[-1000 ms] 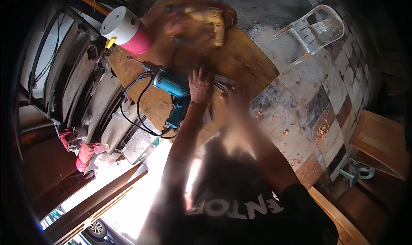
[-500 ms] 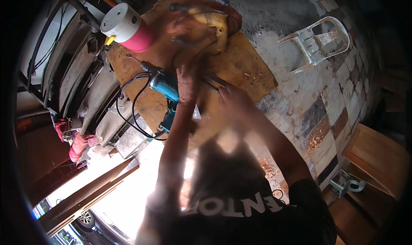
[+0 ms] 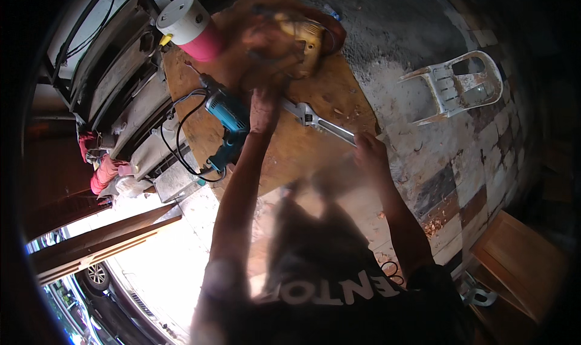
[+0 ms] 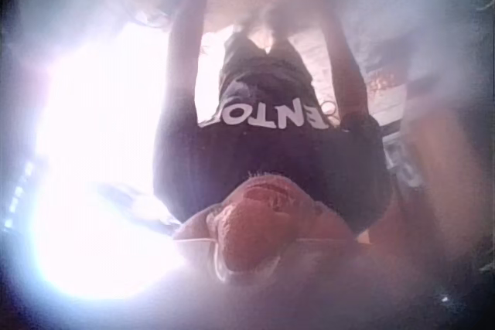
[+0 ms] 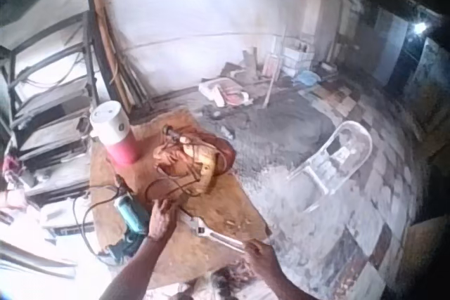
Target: The person uses a wrench to tighten or adjust the bit on a wood router held by hand.
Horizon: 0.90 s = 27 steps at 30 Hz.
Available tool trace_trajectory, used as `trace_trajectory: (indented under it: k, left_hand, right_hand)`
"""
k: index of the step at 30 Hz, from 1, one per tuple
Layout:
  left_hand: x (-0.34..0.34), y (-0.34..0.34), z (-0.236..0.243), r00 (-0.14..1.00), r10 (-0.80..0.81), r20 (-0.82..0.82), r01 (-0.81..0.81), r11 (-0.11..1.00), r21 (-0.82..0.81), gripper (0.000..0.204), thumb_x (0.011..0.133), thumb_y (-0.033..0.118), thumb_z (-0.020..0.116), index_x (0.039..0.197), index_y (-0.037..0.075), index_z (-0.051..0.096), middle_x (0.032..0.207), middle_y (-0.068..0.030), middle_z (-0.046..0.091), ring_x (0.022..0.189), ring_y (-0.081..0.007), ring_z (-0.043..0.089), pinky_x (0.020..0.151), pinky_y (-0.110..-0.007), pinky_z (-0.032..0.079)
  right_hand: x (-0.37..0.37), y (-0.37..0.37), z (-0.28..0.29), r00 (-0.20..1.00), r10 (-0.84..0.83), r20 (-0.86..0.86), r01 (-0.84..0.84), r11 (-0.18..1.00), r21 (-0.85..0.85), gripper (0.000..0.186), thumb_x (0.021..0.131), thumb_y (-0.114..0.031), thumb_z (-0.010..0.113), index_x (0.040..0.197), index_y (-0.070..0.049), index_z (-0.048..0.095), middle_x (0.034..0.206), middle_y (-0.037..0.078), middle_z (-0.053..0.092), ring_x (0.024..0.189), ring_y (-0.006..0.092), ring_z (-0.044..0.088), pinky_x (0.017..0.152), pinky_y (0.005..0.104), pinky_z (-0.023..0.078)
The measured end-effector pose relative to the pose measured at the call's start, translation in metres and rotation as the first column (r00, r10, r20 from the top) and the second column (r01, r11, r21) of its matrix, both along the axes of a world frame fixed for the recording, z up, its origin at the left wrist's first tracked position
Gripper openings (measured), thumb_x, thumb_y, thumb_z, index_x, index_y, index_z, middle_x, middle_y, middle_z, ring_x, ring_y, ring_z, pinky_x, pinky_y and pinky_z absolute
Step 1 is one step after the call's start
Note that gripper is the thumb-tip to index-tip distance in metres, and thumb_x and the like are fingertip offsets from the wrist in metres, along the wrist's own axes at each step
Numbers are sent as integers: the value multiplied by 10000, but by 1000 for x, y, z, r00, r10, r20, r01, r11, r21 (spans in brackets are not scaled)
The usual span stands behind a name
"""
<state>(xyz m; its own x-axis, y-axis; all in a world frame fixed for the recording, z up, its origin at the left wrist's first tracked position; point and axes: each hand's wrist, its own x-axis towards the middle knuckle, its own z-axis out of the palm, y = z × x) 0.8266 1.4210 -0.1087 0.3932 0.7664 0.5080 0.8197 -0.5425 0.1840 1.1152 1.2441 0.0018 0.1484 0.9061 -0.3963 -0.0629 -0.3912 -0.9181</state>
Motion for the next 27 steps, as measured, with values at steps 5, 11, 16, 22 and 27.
trace_trajectory:
  k: [5,11,16,22,27]
  left_hand:
    - [15,-14,15,987,-161,-3,159,977,-139,544,878,48,676,1420,82,643,1511,-193,549,1361,-428,520,1115,-500,477]
    - [10,-112,57,732,415,541,-88,845,-528,398,1123,304,575,1384,15,657,1264,-129,716,1152,-327,672,1047,-412,507]
    - [-27,-264,113,-432,505,747,479,831,-284,593,1113,490,485,1515,63,575,1332,-82,657,1256,-230,627,1109,-410,500]
    - [-51,-433,84,-695,406,594,112,876,-469,312,1085,132,665,1388,61,645,1218,-43,715,1100,-180,702,992,-374,585]
    - [-59,-518,114,-785,144,602,-26,964,-264,352,1101,218,657,1434,114,606,1239,7,693,1140,-159,676,1037,-384,533]
  right_hand:
    - [21,-28,6,983,-69,-170,70,998,2,311,1086,-384,662,923,-136,568,703,-72,406,572,51,388,512,269,356]
    - [5,-46,-13,931,137,-340,-118,990,76,267,1083,-367,676,982,-143,571,718,-63,413,574,62,403,507,280,374]
    - [-52,-80,13,876,267,-402,-316,947,-61,224,1078,-275,694,960,-117,586,716,-45,443,571,60,414,496,269,380]
    - [-99,-124,42,618,749,-238,-758,649,73,271,1045,-243,700,899,-31,615,676,20,582,563,93,536,551,274,417]
    - [-169,-173,24,353,901,-251,-738,433,517,729,855,-516,906,1272,-35,550,917,72,642,742,160,642,683,326,550]
